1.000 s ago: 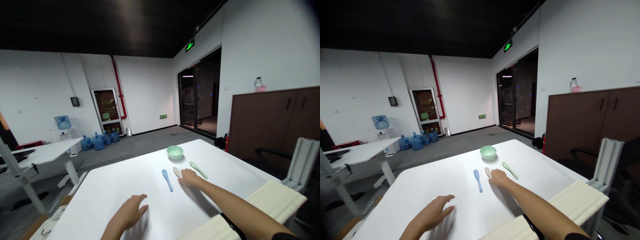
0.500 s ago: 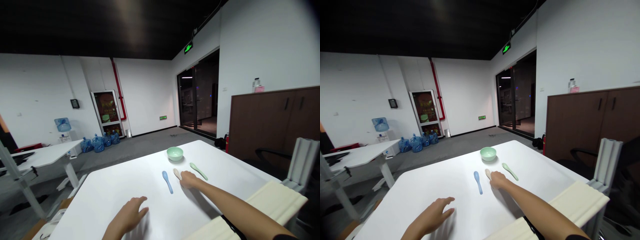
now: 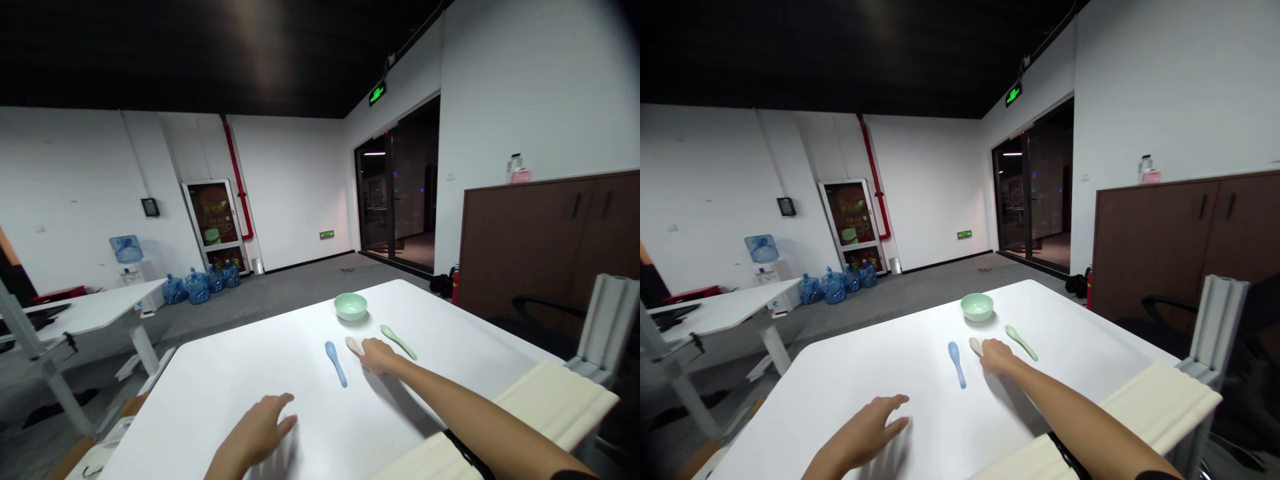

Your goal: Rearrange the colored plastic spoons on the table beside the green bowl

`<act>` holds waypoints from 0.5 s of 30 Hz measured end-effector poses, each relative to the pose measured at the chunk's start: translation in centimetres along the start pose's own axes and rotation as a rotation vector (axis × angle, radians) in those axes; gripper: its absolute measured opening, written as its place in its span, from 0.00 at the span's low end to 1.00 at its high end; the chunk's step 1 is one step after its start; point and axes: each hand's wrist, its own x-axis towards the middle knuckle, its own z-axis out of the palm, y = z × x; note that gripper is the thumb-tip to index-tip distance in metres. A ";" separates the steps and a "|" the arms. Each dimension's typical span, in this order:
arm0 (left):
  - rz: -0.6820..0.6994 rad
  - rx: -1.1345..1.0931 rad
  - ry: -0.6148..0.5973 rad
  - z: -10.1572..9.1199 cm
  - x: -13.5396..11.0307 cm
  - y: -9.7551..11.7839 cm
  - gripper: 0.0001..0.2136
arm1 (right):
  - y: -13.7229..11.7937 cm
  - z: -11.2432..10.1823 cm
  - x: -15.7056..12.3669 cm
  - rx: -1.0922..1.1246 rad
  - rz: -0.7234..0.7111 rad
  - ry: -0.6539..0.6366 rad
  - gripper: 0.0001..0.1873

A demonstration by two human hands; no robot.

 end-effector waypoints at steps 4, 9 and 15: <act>-0.001 0.005 -0.006 -0.1 -0.1 0.2 0.26 | 0.0 -0.2 -0.1 0.018 -0.002 -0.006 0.20; -0.006 0.010 -0.010 -0.1 0.0 0.2 0.26 | -0.2 -0.5 -0.5 0.014 -0.017 0.001 0.20; 0.003 -0.006 -0.004 0.1 0.1 -0.1 0.27 | -0.4 -1.0 -0.8 0.012 -0.035 0.029 0.18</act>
